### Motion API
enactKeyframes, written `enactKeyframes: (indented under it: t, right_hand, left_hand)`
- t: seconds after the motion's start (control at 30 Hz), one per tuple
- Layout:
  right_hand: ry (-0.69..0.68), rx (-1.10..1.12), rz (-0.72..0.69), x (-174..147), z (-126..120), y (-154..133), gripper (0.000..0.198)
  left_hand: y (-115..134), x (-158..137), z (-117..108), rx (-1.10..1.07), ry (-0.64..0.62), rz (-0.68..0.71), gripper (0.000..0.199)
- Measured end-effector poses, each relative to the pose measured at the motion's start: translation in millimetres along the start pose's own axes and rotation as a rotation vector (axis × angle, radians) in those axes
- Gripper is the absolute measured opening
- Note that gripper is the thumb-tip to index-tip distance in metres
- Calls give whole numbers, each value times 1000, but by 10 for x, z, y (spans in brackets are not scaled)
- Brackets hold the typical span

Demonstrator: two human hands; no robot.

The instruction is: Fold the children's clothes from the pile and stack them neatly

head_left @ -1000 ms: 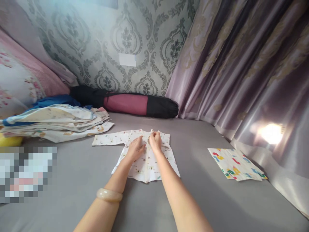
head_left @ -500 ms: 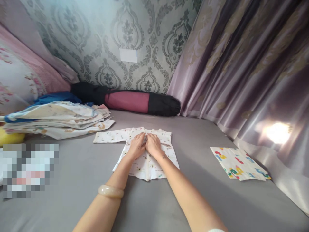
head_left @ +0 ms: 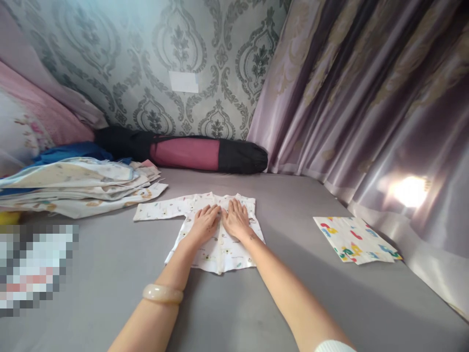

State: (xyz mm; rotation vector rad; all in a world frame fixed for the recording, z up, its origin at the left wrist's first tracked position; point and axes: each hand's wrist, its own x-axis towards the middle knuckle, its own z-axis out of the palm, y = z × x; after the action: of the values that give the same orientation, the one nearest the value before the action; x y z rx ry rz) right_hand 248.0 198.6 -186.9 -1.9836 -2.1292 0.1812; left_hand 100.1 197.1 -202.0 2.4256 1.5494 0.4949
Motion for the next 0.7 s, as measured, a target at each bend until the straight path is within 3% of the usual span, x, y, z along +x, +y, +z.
enactKeyframes:
  t: [0.43, 0.7]
  right_hand:
    - [0, -87, 172, -46, -144, 427, 66]
    - [-16, -112, 125, 44, -229, 369, 62]
  left_hand:
    - [-19, -8, 36, -33, 82, 35, 40]
    - [27, -34, -17, -34, 103, 35, 40]
